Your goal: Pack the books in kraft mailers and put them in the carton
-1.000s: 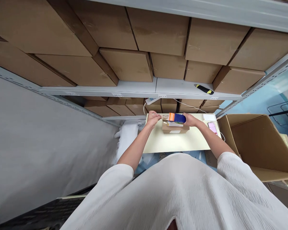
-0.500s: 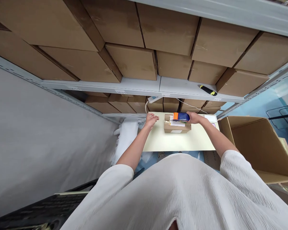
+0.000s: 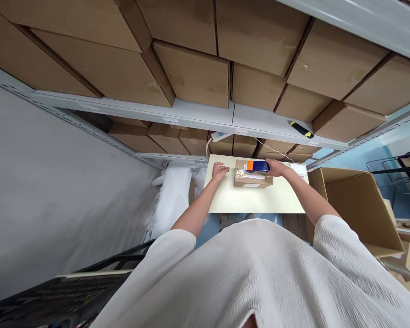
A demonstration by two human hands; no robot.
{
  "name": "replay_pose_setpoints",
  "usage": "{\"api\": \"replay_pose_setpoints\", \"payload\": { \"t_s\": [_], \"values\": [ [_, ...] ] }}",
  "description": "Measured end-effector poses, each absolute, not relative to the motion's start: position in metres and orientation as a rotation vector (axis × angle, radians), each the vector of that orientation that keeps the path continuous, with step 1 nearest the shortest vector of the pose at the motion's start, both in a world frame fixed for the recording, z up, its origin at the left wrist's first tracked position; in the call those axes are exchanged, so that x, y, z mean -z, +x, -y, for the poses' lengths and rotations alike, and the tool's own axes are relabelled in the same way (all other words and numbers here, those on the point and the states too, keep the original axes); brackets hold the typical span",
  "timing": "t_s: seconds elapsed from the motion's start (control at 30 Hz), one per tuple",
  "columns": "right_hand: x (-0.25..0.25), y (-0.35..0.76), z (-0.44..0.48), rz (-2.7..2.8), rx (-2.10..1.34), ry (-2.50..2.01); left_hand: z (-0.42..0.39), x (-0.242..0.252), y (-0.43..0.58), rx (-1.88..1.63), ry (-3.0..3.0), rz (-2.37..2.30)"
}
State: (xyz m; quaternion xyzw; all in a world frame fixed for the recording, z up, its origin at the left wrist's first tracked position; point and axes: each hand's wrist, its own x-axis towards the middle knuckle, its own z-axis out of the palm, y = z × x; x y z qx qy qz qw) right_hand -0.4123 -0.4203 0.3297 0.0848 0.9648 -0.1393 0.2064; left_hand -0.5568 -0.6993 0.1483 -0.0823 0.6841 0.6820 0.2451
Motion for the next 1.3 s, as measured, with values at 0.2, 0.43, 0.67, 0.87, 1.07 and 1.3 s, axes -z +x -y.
{"api": "replay_pose_setpoints", "payload": {
  "t_s": [0.2,0.43,0.67,0.87,1.07,1.3],
  "values": [
    [-0.329,-0.413,0.424,-2.685,0.342,0.253,0.679,-0.121,-0.543,-1.766,-0.151,-1.880],
    [-0.321,-0.410,0.420,-2.702,0.299,0.241,0.678,-0.115,-0.535,-1.657,-0.086,-2.014],
    [-0.315,-0.407,0.419,-2.735,0.394,0.236,0.689,-0.132,-0.530,-1.691,0.142,-1.935],
    [-0.314,-0.404,0.422,-2.752,0.499,0.260,0.691,-0.175,-0.533,-1.581,0.745,-2.123],
    [-0.317,-0.402,0.428,-2.729,0.459,0.259,0.688,-0.194,-0.538,-0.926,1.236,-2.208],
    [-0.324,-0.400,0.425,-2.640,0.363,0.240,0.689,-0.192,-0.542,-0.649,1.288,-2.263]
  ]
}}
